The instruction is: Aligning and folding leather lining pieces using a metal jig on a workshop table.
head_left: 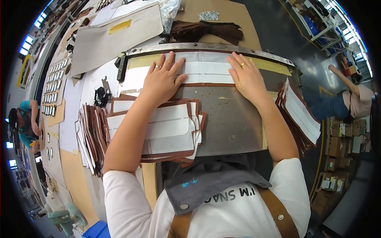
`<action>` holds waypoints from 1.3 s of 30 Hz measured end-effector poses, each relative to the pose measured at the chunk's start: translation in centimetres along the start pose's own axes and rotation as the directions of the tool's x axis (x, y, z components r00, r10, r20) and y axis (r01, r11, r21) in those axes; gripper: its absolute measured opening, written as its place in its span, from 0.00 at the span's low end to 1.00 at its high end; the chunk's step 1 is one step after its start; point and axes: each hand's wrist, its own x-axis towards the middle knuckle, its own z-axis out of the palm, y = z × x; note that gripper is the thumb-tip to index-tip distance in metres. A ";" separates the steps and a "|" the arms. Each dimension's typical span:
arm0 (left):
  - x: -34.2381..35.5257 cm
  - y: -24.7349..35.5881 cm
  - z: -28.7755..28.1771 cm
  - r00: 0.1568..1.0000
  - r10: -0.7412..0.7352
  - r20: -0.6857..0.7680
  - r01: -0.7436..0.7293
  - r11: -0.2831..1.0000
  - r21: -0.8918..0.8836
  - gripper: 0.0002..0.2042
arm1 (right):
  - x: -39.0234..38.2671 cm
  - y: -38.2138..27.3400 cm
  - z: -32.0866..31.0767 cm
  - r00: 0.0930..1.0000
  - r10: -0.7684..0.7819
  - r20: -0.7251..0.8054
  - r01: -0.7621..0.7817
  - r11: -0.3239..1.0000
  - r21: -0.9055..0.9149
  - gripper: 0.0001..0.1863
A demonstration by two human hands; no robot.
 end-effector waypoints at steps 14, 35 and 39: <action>-0.2 0.9 0.5 0.980 0.096 -0.176 -0.111 0.991 -0.076 0.18 | -0.3 -0.8 -1.2 0.998 -0.057 -0.018 0.058 0.995 0.078 0.15; 0.4 -0.2 0.6 0.967 0.093 -0.239 -0.134 0.978 -0.159 0.23 | 8.2 -6.0 3.6 0.937 -0.348 -0.037 0.344 0.895 0.286 0.15; 0.9 -0.2 0.1 0.993 -0.002 -0.117 -0.005 0.998 -0.060 0.27 | 7.6 -5.9 3.3 0.921 -0.372 -0.114 0.387 0.905 0.174 0.10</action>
